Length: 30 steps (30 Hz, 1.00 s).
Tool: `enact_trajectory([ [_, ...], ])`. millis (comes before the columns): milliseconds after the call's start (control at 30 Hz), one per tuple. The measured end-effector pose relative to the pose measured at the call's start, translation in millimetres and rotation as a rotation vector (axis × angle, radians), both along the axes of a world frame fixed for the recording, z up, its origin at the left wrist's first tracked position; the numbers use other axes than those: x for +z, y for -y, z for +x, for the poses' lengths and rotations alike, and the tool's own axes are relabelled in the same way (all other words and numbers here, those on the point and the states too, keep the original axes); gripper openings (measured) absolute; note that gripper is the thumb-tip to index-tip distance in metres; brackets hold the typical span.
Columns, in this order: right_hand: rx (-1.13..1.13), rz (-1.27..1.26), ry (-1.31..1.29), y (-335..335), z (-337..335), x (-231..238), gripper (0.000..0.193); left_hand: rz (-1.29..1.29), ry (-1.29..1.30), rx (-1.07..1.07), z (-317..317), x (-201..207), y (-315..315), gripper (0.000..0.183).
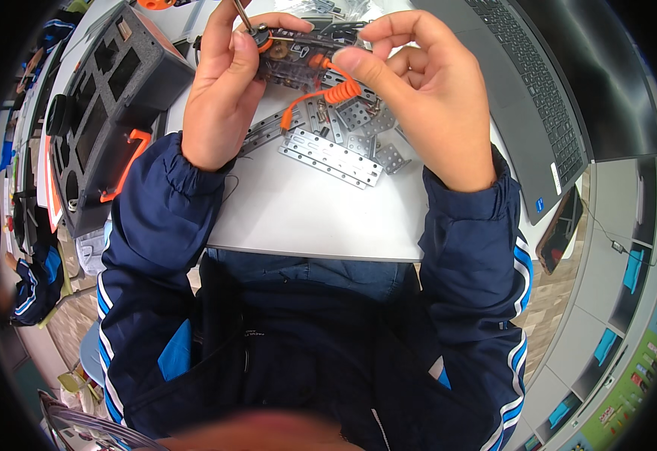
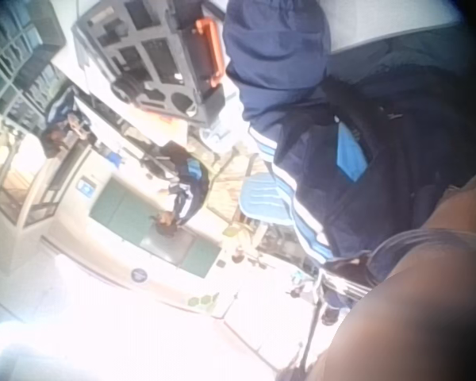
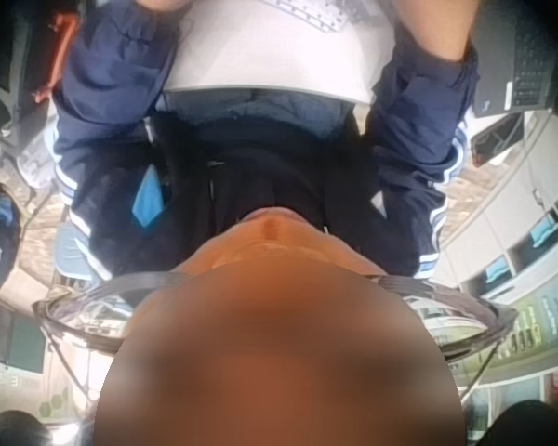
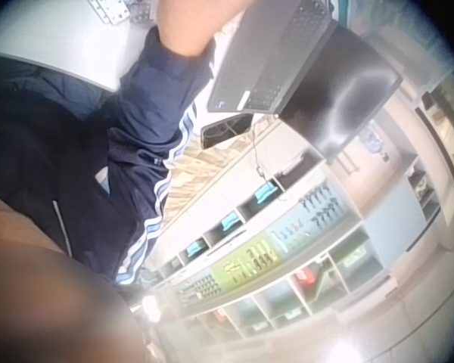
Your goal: The person assembles a small electronic device using a screwdriver and pliers. They tighten screws on a motor housing, attach metal brackets, and connect wires to a circuit board. The person handles multiple small parts and tools on a white table.
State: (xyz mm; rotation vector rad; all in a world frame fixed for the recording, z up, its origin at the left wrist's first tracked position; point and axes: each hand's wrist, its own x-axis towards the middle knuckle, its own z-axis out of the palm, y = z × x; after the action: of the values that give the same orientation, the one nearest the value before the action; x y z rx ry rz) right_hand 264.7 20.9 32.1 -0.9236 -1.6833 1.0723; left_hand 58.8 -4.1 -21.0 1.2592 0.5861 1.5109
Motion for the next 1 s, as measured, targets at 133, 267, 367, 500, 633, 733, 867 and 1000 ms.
enact_trajectory([
  [133, 0.037, -0.086, 0.115, -0.1, 2.6, 3.6, 0.016, -0.028, 0.022, -0.015, 0.6, 1.0, 1.9, 0.048],
  [267, 0.025, 0.073, 0.097, 0.7, -0.2, 0.4, 0.019, -0.011, -0.015, -0.025, 1.2, -0.4, 1.4, 0.048],
  [367, -0.008, 0.102, 0.028, 1.3, -3.4, -1.1, 0.017, 0.001, -0.042, -0.018, 1.7, -2.1, 1.0, 0.048],
  [500, 0.044, -0.046, 0.19, 2.1, 2.8, 3.2, 0.017, 0.01, -0.034, -0.017, 2.0, -4.3, 0.3, 0.048],
  [633, 0.083, -0.053, 0.256, -0.4, 7.0, 3.6, 0.022, 0.023, -0.073, -0.007, 1.6, -4.3, 0.3, 0.049],
  [733, -0.009, 0.132, 0.169, -1.5, -2.4, -3.1, 0.02, -0.026, -0.068, -0.009, 2.2, -2.6, 1.9, 0.05],
  [867, -0.085, 0.104, 0.035, 2.6, -8.8, -5.2, 0.019, -0.061, -0.019, -0.041, 2.9, 0.3, 3.4, 0.05],
  [1000, -0.06, -0.013, 0.259, 3.3, 0.7, 0.5, 0.018, -0.014, -0.044, 0.001, 3.7, -0.5, 1.9, 0.05],
])
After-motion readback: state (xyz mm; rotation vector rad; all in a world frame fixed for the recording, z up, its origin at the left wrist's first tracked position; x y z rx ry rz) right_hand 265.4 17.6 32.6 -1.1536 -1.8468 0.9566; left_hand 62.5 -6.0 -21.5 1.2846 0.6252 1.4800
